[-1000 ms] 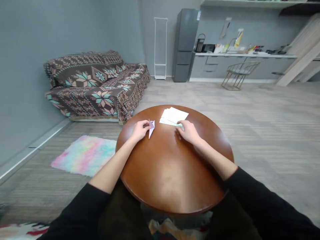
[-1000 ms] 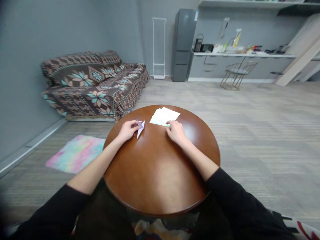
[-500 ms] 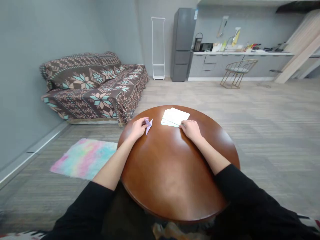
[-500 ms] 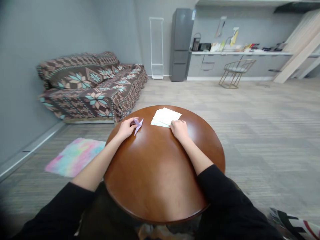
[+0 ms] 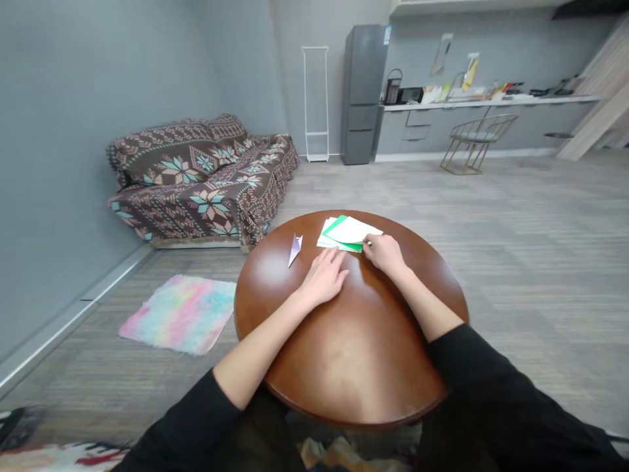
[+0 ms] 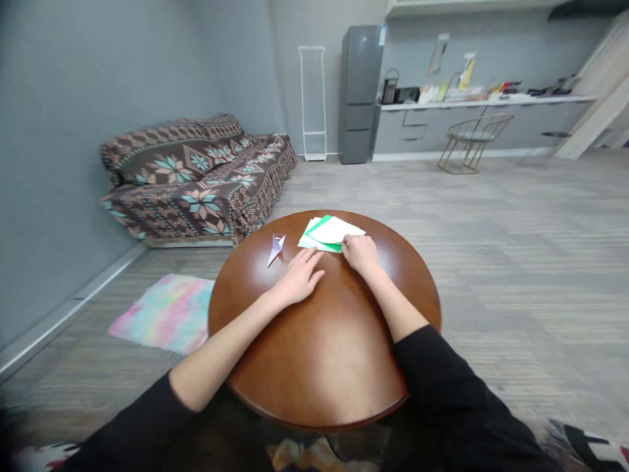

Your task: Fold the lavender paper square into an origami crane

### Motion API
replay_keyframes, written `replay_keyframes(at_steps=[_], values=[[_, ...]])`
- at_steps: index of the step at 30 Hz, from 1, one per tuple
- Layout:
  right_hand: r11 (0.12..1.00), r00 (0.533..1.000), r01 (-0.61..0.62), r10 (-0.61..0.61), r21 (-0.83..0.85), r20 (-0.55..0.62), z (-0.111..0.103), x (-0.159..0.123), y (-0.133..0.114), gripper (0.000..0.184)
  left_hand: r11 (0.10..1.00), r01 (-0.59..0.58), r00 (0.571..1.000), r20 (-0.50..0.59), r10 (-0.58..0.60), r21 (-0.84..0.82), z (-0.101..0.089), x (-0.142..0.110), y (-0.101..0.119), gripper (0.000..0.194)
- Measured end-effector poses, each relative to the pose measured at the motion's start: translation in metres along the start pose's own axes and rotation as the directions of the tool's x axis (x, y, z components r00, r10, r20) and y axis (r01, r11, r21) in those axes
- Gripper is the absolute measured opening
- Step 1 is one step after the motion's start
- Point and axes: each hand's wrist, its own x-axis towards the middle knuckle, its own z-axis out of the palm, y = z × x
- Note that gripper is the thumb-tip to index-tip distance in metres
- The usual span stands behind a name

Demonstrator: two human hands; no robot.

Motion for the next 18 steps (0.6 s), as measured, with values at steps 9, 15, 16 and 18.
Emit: replay_keyframes(at_steps=[9,15,16,18], values=[[0.988,0.995,0.091,-0.095,0.121,0.029,-0.036,-0.079,0.007,0.015,0.996,0.083,0.991,0.105,-0.079,-0.042,0.019,0.039,-0.015,0.054],[0.906,0.977,0.137,-0.19,0.4,0.097,-0.041,-0.12,-0.009,0.013,0.962,-0.132,0.984,0.087,0.157,-0.241,-0.006,0.006,0.007,0.071],[0.838,0.975,0.106,-0.192,0.535,0.108,-0.044,-0.124,-0.013,0.014,0.951,-0.149,0.979,0.095,0.18,-0.27,-0.012,-0.003,0.013,0.063],[0.674,0.978,-0.025,-0.135,0.738,0.157,-0.052,-0.128,-0.02,0.019,0.936,-0.078,0.989,0.095,0.117,-0.342,-0.024,-0.021,0.021,0.037]])
